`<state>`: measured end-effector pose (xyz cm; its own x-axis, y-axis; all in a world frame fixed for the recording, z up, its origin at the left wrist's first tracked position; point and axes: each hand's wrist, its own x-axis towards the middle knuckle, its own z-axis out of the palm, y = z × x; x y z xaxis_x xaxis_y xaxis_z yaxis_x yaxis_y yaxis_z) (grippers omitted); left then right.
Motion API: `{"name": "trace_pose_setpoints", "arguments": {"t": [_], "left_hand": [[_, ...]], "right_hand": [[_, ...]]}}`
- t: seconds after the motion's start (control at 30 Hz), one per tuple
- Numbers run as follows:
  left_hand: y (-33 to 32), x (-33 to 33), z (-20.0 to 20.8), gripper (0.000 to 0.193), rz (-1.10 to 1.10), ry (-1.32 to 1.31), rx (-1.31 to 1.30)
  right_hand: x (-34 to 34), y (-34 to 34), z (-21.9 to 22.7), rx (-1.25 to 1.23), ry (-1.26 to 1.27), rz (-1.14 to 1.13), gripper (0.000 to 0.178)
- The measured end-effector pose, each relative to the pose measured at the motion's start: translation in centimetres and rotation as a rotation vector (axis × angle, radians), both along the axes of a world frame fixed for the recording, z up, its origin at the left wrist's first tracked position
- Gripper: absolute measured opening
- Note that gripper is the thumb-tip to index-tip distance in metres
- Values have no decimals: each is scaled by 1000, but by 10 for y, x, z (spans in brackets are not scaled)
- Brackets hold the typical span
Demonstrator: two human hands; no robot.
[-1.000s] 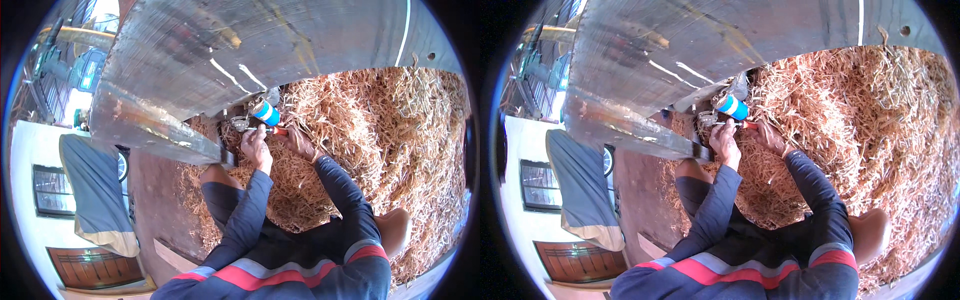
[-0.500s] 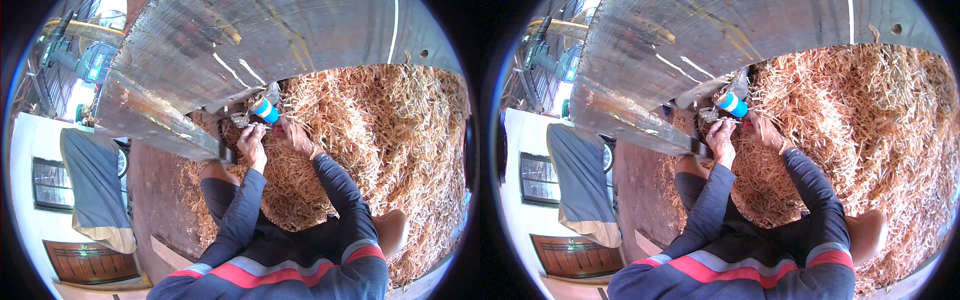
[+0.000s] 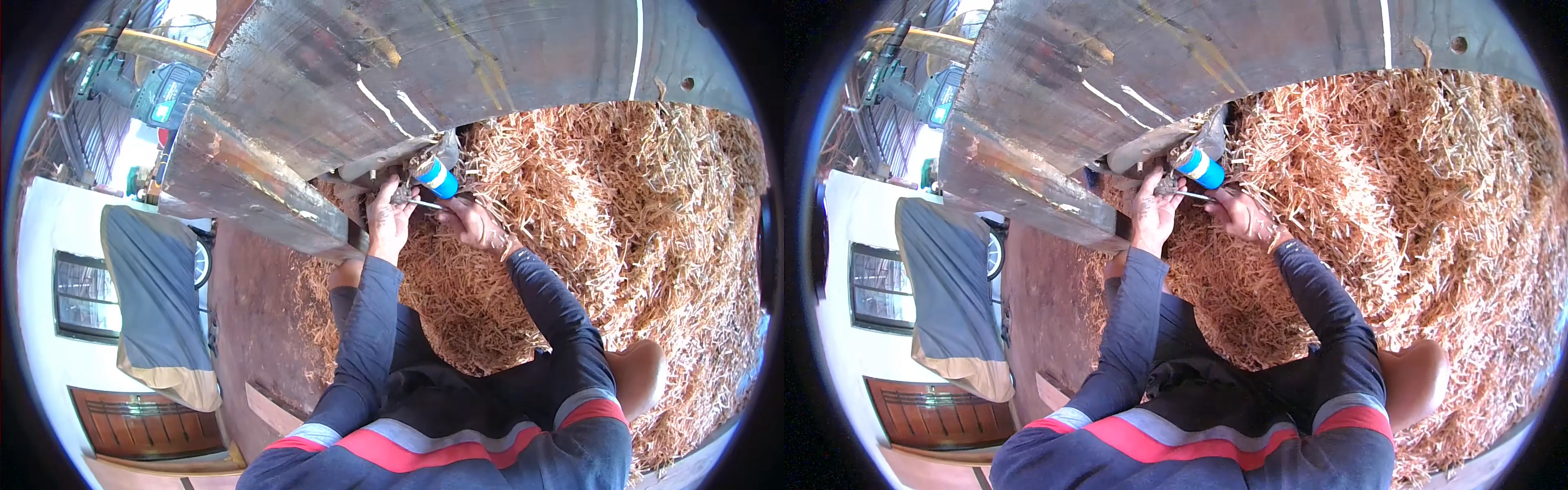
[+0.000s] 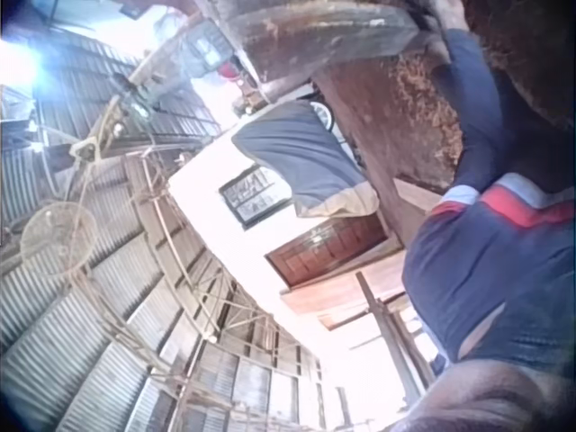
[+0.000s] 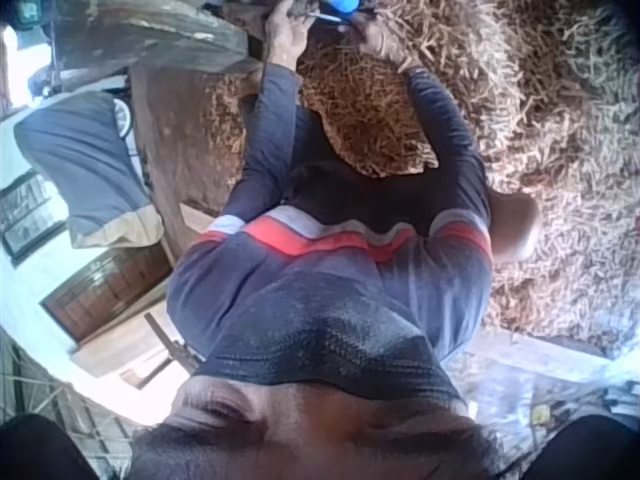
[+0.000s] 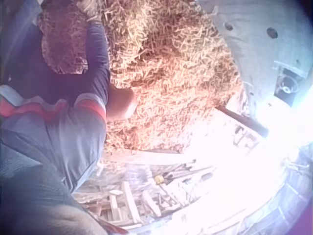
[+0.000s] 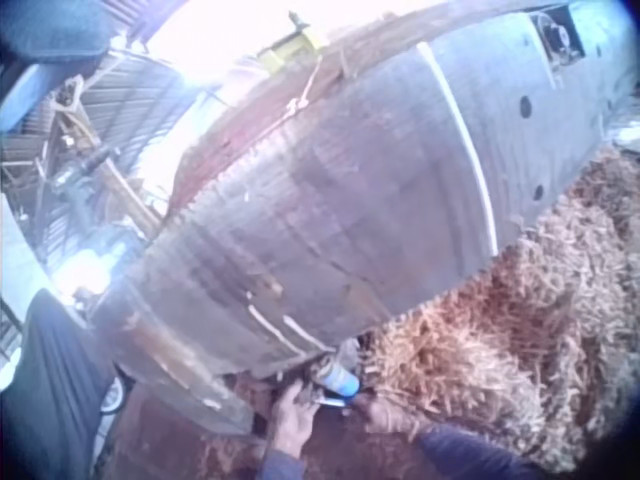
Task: The person assembles a switch component using a screwdriver, then installs it onto the underside of a wooden machine by hand and with the screwdriver.
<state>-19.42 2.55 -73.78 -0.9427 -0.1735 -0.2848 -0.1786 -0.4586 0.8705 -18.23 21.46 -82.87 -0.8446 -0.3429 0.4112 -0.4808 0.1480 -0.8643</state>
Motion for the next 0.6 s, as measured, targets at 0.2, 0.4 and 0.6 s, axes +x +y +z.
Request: {"name": "trace_pose_setpoints", "arguments": {"t": [0.2,0.4,0.6], "left_hand": [[0,13,-4,30,74,7,-65],[-8,59,-1,27,92,60,-24],[-21,119,40,31,95,130,-113]], "right_hand": [[7,-13,-13,120,267,-243,34],[10,-22,-35,254,475,-153,29],[46,-22,12,188,607,33,39]]}}
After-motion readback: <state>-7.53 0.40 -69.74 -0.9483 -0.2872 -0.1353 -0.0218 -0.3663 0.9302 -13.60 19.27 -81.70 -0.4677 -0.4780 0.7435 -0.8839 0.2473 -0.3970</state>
